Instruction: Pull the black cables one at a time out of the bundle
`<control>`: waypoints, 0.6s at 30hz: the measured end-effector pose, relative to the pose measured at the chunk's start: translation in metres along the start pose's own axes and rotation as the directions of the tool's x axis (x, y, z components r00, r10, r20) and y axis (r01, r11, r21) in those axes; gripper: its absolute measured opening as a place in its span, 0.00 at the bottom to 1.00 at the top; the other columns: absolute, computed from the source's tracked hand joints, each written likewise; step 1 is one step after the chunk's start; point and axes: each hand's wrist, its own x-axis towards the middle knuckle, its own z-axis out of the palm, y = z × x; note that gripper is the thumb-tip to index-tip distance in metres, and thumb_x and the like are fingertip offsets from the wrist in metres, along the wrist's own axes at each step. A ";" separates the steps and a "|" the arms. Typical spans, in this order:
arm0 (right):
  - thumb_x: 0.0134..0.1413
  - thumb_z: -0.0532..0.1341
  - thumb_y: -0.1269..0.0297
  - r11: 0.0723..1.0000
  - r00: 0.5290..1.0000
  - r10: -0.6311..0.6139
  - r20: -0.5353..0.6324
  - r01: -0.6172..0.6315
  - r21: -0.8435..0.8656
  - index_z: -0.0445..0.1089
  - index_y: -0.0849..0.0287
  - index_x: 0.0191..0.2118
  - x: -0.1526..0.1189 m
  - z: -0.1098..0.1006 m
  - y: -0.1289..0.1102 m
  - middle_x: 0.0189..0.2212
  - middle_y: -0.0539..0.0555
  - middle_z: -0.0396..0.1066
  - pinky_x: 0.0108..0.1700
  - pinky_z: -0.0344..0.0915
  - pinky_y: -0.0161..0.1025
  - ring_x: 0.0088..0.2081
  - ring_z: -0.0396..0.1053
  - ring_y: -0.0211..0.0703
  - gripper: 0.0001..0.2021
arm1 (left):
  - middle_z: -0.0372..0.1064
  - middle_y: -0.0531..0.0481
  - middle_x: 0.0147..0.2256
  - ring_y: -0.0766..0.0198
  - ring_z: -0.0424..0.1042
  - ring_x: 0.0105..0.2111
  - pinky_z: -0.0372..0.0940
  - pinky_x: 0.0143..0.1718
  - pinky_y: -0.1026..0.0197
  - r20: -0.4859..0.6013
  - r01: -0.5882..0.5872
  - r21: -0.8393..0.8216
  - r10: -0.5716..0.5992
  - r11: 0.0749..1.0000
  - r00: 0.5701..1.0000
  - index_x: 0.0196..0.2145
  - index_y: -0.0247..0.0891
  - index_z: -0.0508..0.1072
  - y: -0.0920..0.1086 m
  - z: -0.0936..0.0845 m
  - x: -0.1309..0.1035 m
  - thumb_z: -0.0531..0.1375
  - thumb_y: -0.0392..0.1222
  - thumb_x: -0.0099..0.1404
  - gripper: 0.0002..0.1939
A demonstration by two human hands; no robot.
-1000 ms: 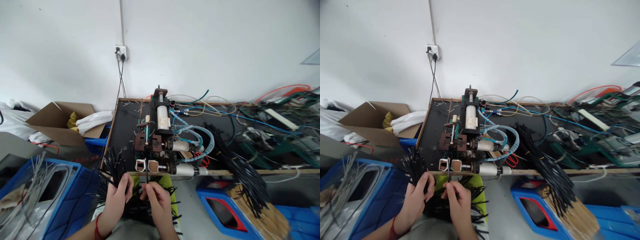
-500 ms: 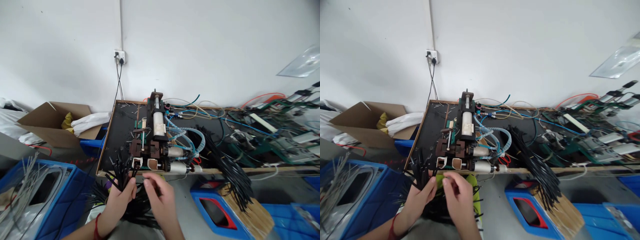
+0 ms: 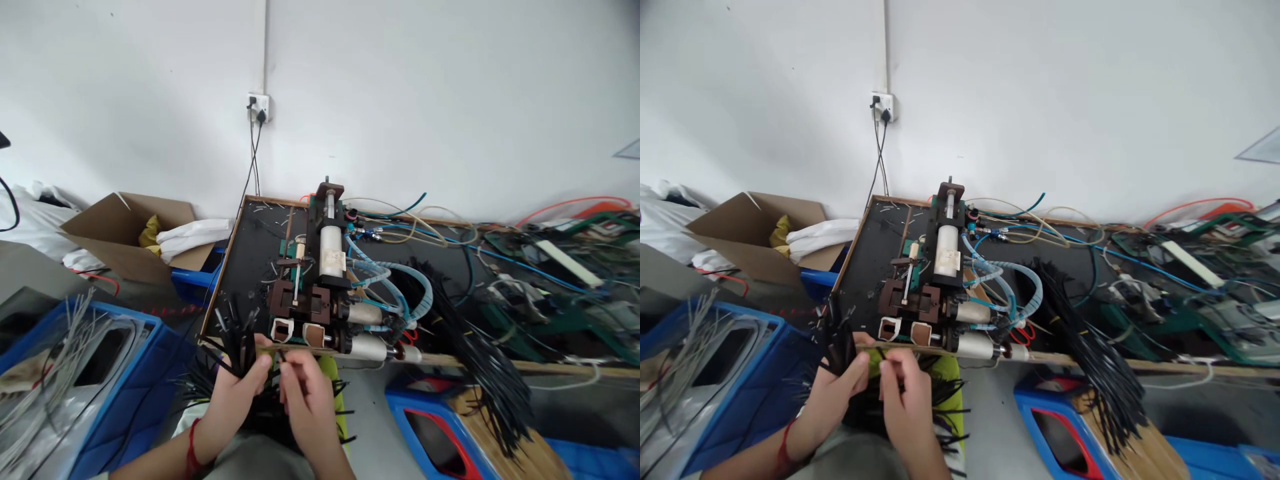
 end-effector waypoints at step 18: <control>0.65 0.62 0.59 0.264 0.960 0.180 0.217 -0.259 0.929 0.67 0.55 0.24 -0.009 0.013 0.019 0.11 0.41 0.54 0.31 0.56 0.37 0.16 0.45 0.36 0.17 | 0.52 0.63 0.18 0.73 0.47 0.17 0.47 0.18 0.68 -0.035 -0.062 -0.211 0.056 0.976 0.998 0.37 0.39 0.72 0.022 0.017 0.021 0.67 0.50 0.66 0.13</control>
